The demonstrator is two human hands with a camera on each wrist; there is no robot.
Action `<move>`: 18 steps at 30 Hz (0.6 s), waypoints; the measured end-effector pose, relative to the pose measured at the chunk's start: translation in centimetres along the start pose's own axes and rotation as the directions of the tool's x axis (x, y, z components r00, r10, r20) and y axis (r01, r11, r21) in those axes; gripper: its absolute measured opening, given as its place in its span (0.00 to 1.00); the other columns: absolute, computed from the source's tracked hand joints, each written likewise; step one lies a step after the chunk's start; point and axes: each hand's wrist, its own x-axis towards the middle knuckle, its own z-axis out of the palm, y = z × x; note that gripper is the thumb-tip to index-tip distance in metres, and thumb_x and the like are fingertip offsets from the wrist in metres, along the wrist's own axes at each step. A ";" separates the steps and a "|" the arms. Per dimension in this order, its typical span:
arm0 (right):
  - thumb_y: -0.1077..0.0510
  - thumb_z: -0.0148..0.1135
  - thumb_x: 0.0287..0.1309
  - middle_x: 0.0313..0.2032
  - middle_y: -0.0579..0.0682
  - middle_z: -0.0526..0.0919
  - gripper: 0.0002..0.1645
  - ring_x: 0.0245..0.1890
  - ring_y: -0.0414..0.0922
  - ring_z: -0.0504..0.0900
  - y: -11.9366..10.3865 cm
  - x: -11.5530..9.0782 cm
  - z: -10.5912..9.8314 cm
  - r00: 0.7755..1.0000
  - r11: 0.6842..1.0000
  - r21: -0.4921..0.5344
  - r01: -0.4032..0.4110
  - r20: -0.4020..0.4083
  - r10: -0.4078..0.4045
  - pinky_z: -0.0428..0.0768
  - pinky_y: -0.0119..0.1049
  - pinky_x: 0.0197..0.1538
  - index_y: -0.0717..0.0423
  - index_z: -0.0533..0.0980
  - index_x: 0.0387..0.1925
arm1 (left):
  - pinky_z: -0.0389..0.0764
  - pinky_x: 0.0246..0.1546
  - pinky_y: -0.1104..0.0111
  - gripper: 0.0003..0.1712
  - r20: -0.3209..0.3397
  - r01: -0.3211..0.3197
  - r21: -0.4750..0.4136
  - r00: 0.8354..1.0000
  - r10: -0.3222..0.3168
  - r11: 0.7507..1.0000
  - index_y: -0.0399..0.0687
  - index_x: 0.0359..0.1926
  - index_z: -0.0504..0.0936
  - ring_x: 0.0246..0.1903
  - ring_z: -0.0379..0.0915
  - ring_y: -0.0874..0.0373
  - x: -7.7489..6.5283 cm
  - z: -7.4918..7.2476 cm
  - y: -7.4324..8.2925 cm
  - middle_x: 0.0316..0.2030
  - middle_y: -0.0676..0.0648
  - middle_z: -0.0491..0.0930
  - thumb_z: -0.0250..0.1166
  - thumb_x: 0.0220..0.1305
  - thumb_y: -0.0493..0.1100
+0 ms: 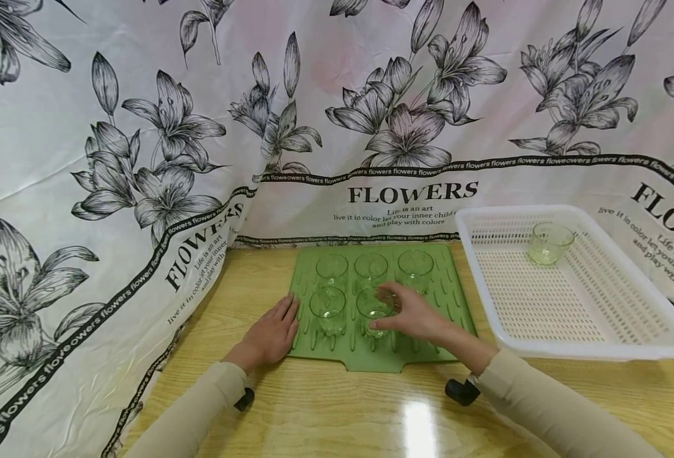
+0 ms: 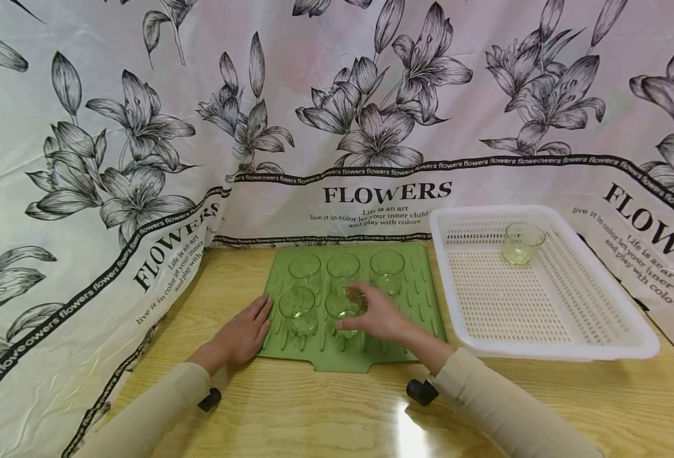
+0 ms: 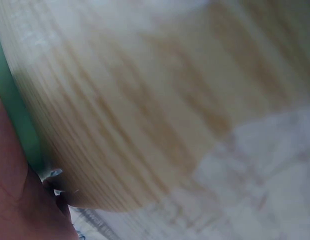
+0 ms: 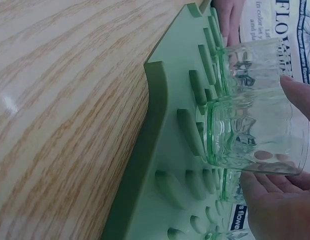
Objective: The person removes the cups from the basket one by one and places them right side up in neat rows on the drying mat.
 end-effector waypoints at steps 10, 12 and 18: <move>0.50 0.80 0.53 0.67 0.62 0.73 0.53 0.68 0.65 0.70 0.3 0.3 0.0 1.000 1.000 0.015 -0.004 0.008 0.004 0.74 0.59 0.67 0.65 0.63 0.73 | 0.55 0.78 0.53 0.34 0.002 0.011 0.001 1.000 -0.011 1.000 0.35 0.80 0.51 0.79 0.44 0.42 -0.4 -0.6 0.5 0.81 0.37 0.45 0.38 0.85 0.50; 0.49 0.80 0.53 0.68 0.62 0.72 0.53 0.68 0.65 0.70 0.3 0.3 0.0 1.000 1.000 0.013 -0.006 0.012 0.006 0.73 0.59 0.67 0.65 0.63 0.73 | 0.54 0.78 0.53 0.34 0.005 0.012 -0.005 1.000 -0.012 1.000 0.35 0.80 0.51 0.79 0.44 0.42 -0.3 -0.5 0.5 0.81 0.37 0.45 0.37 0.85 0.50; 0.50 0.79 0.54 0.68 0.62 0.72 0.53 0.68 0.65 0.70 0.2 0.4 -0.3 1.000 1.000 0.012 0.002 0.024 -0.002 0.71 0.60 0.68 0.65 0.62 0.74 | 0.53 0.78 0.51 0.33 0.001 0.003 -0.032 1.000 -0.003 0.999 0.35 0.80 0.50 0.79 0.42 0.41 -0.2 -0.4 0.3 0.81 0.36 0.44 0.38 0.84 0.49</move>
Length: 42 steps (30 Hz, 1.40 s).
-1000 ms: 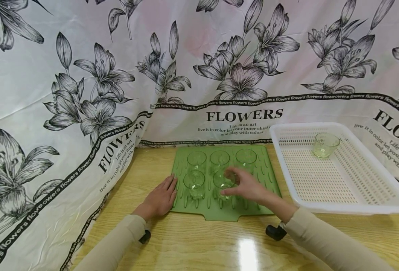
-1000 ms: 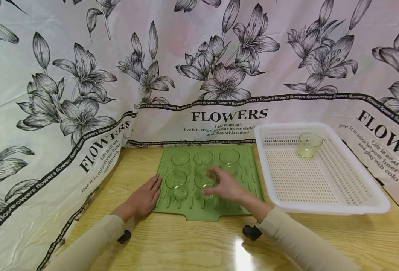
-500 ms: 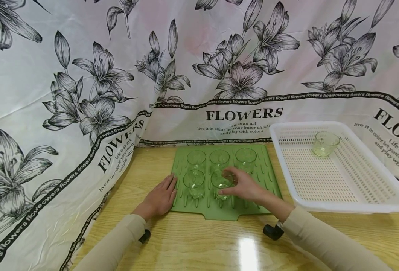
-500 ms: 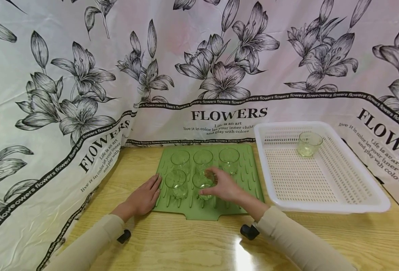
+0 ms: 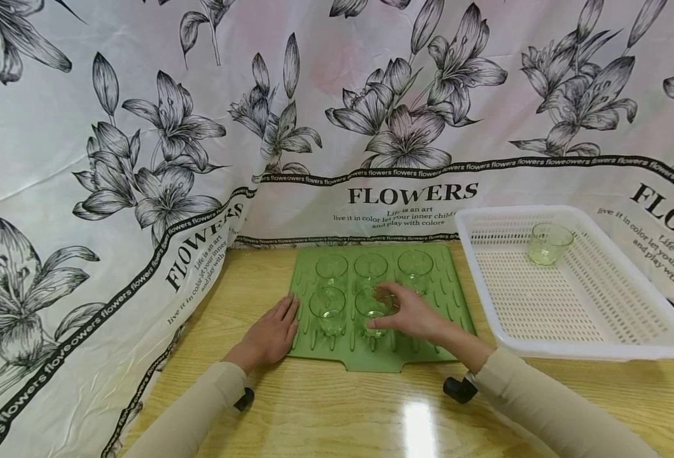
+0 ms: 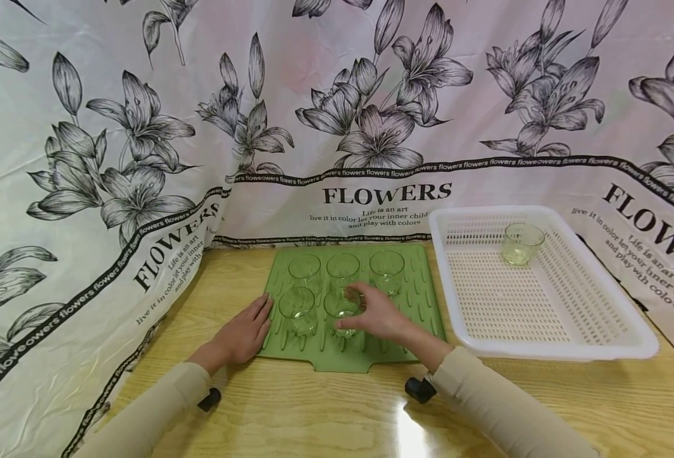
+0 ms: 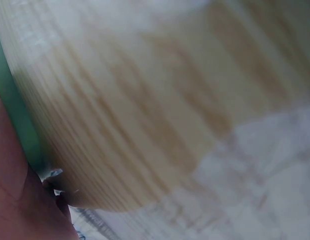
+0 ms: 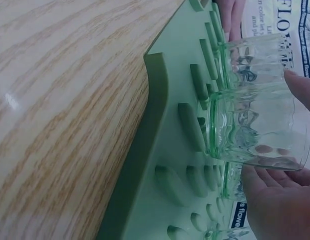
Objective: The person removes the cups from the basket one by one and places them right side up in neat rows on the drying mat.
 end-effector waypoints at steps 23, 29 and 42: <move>0.47 0.81 0.50 0.73 0.66 0.62 0.62 0.72 0.68 0.62 -0.7 -1.0 -0.2 0.998 0.997 -0.078 -0.007 -0.056 0.002 0.62 0.64 0.72 0.61 0.55 0.77 | 0.53 0.78 0.53 0.34 -0.013 -0.004 0.028 1.000 0.005 1.000 0.40 0.82 0.48 0.80 0.40 0.45 0.5 1.1 -0.8 0.82 0.41 0.42 0.34 0.85 0.53; 0.47 0.81 0.50 0.75 0.66 0.60 0.65 0.73 0.69 0.60 -2.0 -1.8 -1.1 0.994 0.988 -0.152 0.001 -0.108 -0.017 0.62 0.67 0.71 0.62 0.53 0.78 | 0.52 0.78 0.53 0.34 -0.003 0.004 0.028 1.000 -0.004 1.000 0.40 0.82 0.47 0.80 0.40 0.44 0.7 1.4 -0.9 0.82 0.41 0.41 0.35 0.85 0.53; 0.40 0.80 0.48 0.76 0.64 0.58 0.68 0.73 0.67 0.60 -4.5 -4.1 -3.4 0.988 0.971 -0.238 0.015 -0.146 -0.051 0.59 0.67 0.72 0.62 0.52 0.78 | 0.53 0.78 0.53 0.34 -0.017 -0.008 0.026 1.000 0.008 1.000 0.39 0.81 0.48 0.80 0.40 0.44 0.3 1.2 -0.8 0.81 0.40 0.42 0.34 0.85 0.53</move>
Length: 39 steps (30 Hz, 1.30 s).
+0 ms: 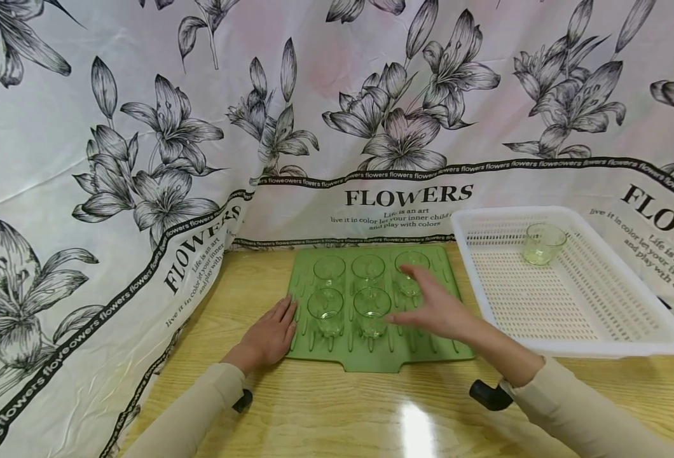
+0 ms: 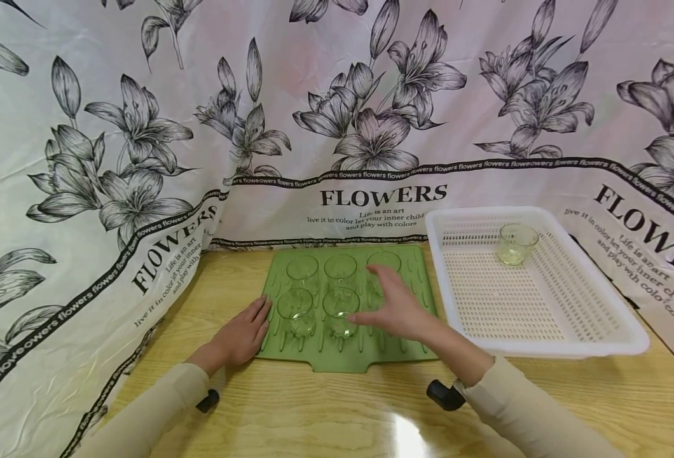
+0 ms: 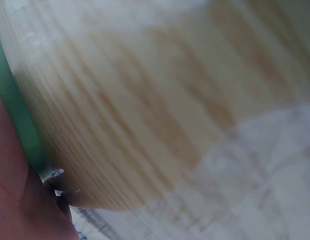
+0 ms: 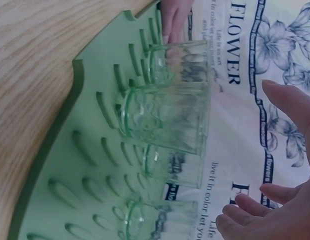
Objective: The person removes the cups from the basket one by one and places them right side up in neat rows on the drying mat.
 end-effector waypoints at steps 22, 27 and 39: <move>0.37 0.79 0.50 0.74 0.68 0.60 0.68 0.72 0.69 0.61 -0.7 -1.9 -5.2 0.998 0.982 -0.180 0.056 0.022 -0.053 0.61 0.73 0.68 0.63 0.53 0.78 | 0.53 0.78 0.53 0.34 -0.007 -0.009 0.001 1.000 0.009 1.000 0.39 0.81 0.49 0.80 0.41 0.44 0.0 0.3 -0.3 0.81 0.40 0.43 0.35 0.85 0.53; 0.40 0.78 0.52 0.73 0.68 0.61 0.62 0.72 0.69 0.60 -0.7 -2.2 -6.5 0.996 0.972 -0.216 0.087 0.035 -0.081 0.59 0.74 0.69 0.63 0.56 0.77 | 0.52 0.78 0.54 0.34 0.010 0.001 0.019 1.000 -0.002 1.000 0.41 0.82 0.47 0.80 0.40 0.45 0.2 0.5 -0.4 0.82 0.41 0.41 0.33 0.85 0.54; 0.49 0.74 0.60 0.69 0.69 0.68 0.48 0.69 0.69 0.65 0.0 -2.6 -10.5 0.996 0.941 -0.325 0.091 0.008 -0.094 0.63 0.71 0.68 0.67 0.63 0.72 | 0.53 0.78 0.54 0.35 0.000 0.003 0.028 1.000 -0.003 1.000 0.42 0.82 0.48 0.80 0.40 0.45 0.3 0.8 -0.6 0.82 0.42 0.41 0.33 0.85 0.54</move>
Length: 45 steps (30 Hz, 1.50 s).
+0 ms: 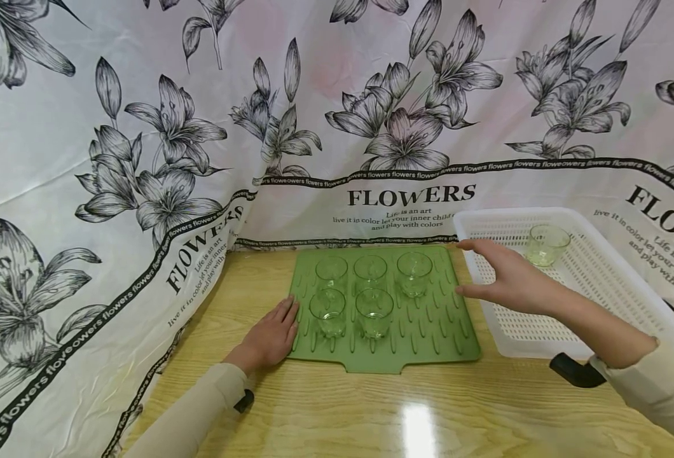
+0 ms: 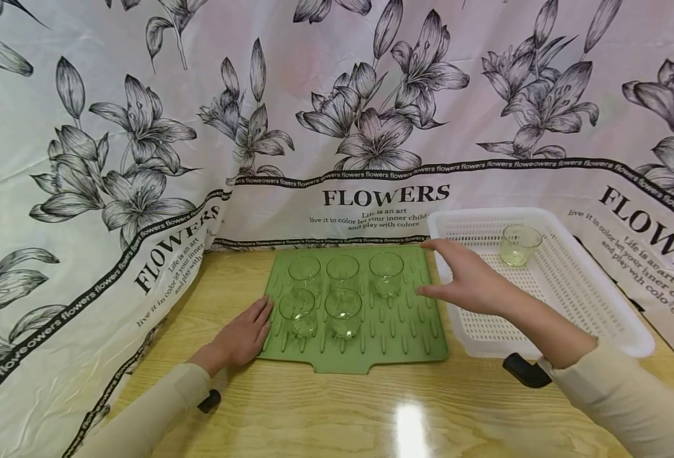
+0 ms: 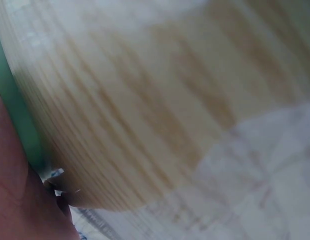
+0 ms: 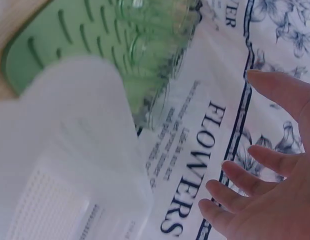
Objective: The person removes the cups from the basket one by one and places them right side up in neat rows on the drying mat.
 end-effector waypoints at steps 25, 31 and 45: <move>0.54 0.70 0.64 0.63 0.81 0.64 0.46 0.61 0.77 0.65 8.5 0.2 -7.0 0.991 0.965 -0.231 -0.128 0.010 0.134 0.68 0.74 0.58 0.78 0.59 0.70 | 0.53 0.78 0.54 0.35 -0.014 -0.004 0.001 1.000 0.004 1.000 0.42 0.82 0.48 0.80 0.41 0.45 -0.1 -0.1 0.1 0.82 0.41 0.42 0.32 0.85 0.55; 0.53 0.70 0.63 0.62 0.84 0.61 0.51 0.60 0.79 0.63 10.8 0.2 -7.9 0.983 0.953 -0.254 -0.165 0.030 0.179 0.68 0.76 0.56 0.81 0.54 0.70 | 0.53 0.78 0.54 0.34 -0.008 0.004 -0.023 1.000 -0.004 1.000 0.41 0.82 0.49 0.80 0.41 0.44 -0.2 -0.4 0.3 0.81 0.41 0.43 0.34 0.85 0.53; 0.54 0.69 0.63 0.63 0.90 0.49 0.59 0.62 0.83 0.52 14.7 1.0 -8.5 0.960 0.942 -0.206 -0.266 0.035 0.279 0.61 0.80 0.57 0.87 0.43 0.70 | 0.53 0.78 0.54 0.34 -0.015 -0.003 -0.020 1.000 0.003 1.000 0.41 0.82 0.49 0.80 0.41 0.44 0.0 0.0 0.0 0.81 0.40 0.43 0.34 0.85 0.53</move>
